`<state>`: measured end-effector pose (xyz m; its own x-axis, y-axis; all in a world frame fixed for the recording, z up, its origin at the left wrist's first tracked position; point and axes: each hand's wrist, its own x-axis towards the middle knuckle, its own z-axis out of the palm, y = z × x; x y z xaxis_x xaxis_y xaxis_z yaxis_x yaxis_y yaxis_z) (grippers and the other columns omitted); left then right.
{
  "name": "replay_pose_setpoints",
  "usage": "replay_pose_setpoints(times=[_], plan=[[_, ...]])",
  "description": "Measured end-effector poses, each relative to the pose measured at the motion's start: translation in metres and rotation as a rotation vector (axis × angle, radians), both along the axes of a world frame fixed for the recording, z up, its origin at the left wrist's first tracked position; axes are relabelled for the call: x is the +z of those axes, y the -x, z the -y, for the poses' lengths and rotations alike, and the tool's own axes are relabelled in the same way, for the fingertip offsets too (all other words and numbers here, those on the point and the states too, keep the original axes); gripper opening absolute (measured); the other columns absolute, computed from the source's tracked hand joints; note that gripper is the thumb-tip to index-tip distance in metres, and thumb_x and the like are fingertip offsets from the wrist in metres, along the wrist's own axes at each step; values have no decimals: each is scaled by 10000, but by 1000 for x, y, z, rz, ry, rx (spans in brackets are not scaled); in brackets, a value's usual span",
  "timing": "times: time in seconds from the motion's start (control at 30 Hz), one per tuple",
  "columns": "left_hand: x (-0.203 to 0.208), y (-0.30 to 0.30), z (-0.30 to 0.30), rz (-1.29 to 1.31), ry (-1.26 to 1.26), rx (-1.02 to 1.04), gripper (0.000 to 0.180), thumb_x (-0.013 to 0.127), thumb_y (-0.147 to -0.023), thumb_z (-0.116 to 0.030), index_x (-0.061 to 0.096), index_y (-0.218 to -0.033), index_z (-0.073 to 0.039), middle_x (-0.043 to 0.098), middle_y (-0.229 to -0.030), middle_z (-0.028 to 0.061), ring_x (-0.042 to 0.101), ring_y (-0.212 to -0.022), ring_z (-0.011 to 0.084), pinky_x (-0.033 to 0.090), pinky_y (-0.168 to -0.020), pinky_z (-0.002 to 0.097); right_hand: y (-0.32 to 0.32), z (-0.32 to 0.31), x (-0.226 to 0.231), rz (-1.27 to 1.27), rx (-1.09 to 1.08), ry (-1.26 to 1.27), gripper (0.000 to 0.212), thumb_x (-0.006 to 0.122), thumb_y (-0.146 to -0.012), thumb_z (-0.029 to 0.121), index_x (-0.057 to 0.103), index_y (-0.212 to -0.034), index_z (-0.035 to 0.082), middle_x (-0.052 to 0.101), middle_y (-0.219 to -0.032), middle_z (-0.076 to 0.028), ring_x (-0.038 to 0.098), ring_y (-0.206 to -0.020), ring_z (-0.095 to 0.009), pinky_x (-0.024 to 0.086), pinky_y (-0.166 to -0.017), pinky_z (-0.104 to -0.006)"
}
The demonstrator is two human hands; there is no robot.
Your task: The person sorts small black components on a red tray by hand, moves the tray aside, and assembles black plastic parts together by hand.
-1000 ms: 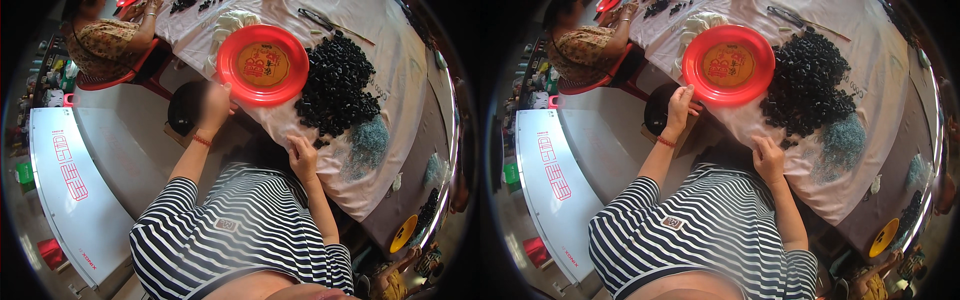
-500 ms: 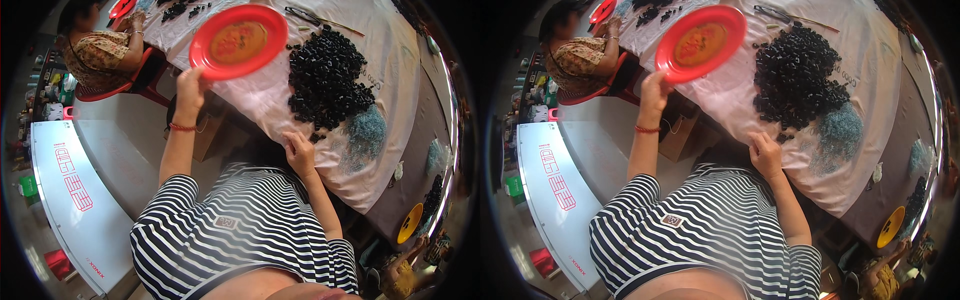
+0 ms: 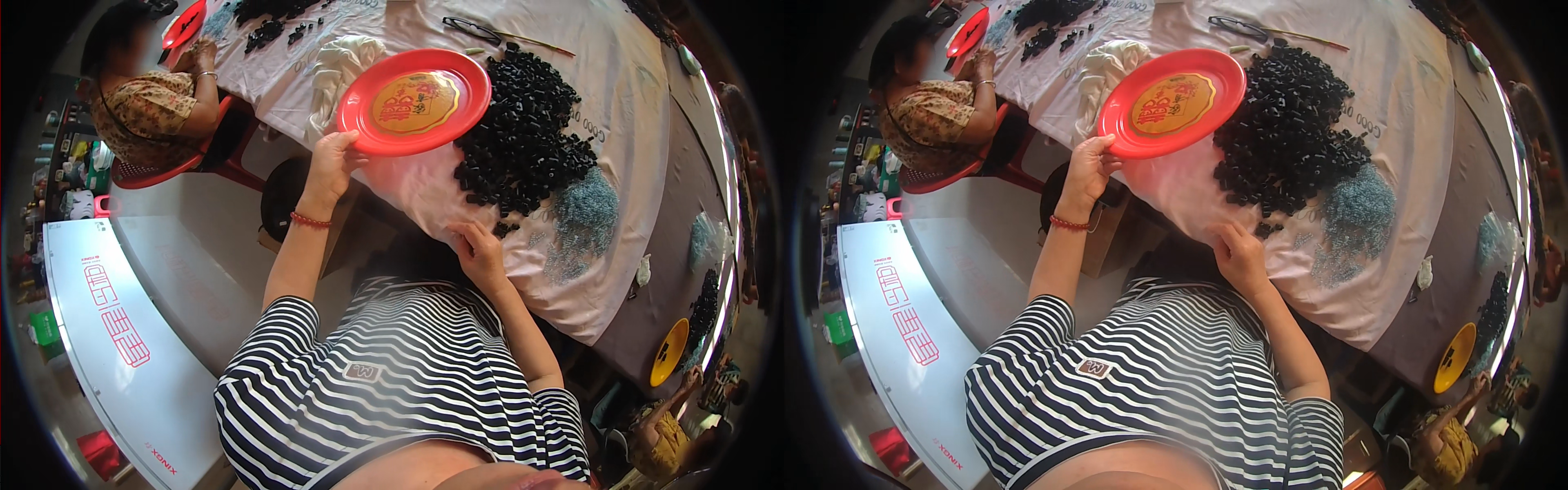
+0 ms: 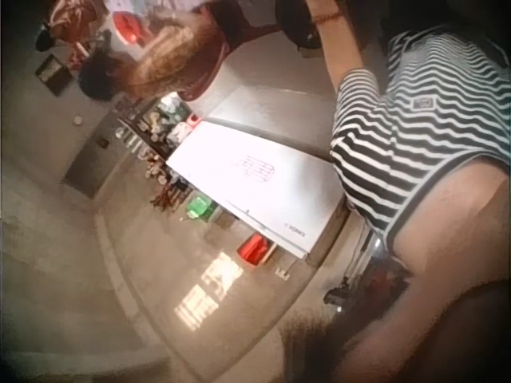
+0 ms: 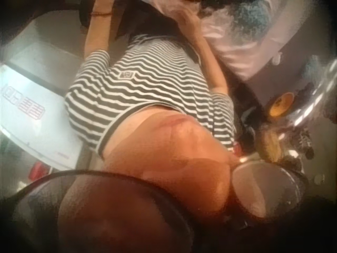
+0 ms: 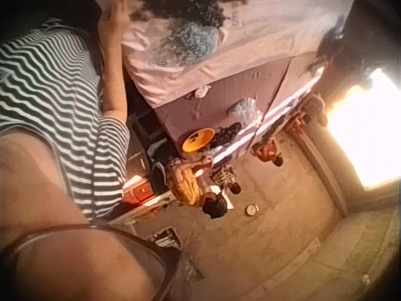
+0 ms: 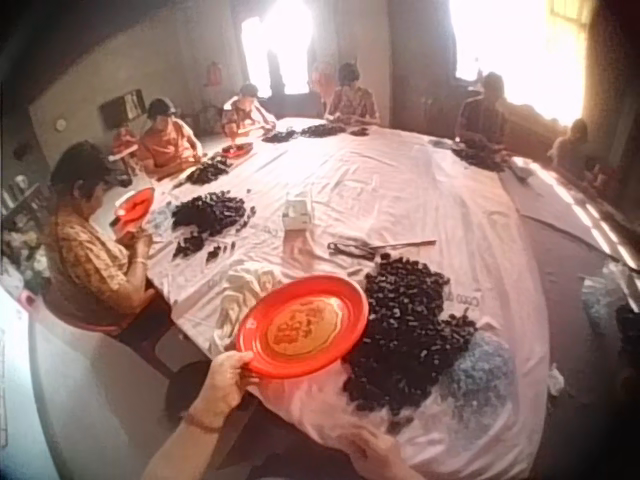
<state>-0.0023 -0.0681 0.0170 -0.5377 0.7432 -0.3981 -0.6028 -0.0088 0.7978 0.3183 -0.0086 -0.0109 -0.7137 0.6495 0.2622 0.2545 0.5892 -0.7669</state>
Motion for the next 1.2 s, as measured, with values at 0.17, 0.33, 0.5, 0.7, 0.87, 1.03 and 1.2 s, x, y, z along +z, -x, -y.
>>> replay_pose_setpoints(times=[0.17, 0.33, 0.5, 0.7, 0.87, 1.03, 1.2], plan=[[-17, 1, -32, -113, -91, 99, 97, 621, -952, -141, 660, -957, -53, 732, -841, 75, 707, -640, 152, 601, -549, 272, -3, -6, 22, 25, 146, 212, 272, 618, -813, -119, 680, -1040, 17, 618, -817, -91, 637, -689, -189, 498, -603, -282], [-18, 2, -48, -245, -102, 190, 110, 584, -973, -130, 645, -982, -39, 725, -876, 69, 703, -664, 141, 595, -542, 266, 11, -66, 81, -57, 289, 117, 353, 592, -819, -153, 687, -1119, 8, 624, -895, -80, 624, -704, -132, 508, -601, -252], [-37, 20, -47, -343, -155, 295, 68, 586, -942, -80, 621, -899, -40, 667, -900, 23, 601, -775, 68, 505, -703, 238, 72, -164, 88, -136, 135, 201, 313, 537, -904, -117, 648, -1168, 9, 597, -899, -39, 588, -766, -91, 523, -669, -226], [-17, 10, -36, -145, -5, 237, 108, 605, -973, -154, 598, -998, -49, 688, -916, 53, 666, -748, 107, 567, -599, 259, 167, -293, 45, 128, 17, -365, 243, 607, -895, 91, 706, -1116, 65, 672, -1040, -105, 648, -978, -325, 511, -859, -400], [-24, 13, -26, -116, -31, 184, 170, 582, -1004, -222, 579, -1049, -58, 701, -935, 69, 701, -725, 144, 590, -533, 283, 206, -317, 30, 604, -47, -704, 208, 680, -819, 189, 725, -1014, 133, 661, -1126, -61, 598, -1135, -269, 451, -955, -438], [-39, 15, -26, -142, -78, 140, 158, 578, -1004, -199, 580, -1053, -48, 711, -901, 75, 715, -649, 158, 612, -513, 267, 211, -321, 29, 642, -24, -713, 103, 625, -870, 137, 685, -952, 117, 634, -1069, -87, 602, -1104, -283, 436, -942, -452], [-41, 8, -29, -248, -90, 265, 129, 623, -986, -151, 565, -889, -88, 607, -832, -31, 519, -720, 19, 459, -665, 187, 207, -319, 33, 659, 50, -694, 172, 679, -822, 178, 697, -978, 107, 640, -1111, -98, 600, -1135, -274, 451, -928, -450]])
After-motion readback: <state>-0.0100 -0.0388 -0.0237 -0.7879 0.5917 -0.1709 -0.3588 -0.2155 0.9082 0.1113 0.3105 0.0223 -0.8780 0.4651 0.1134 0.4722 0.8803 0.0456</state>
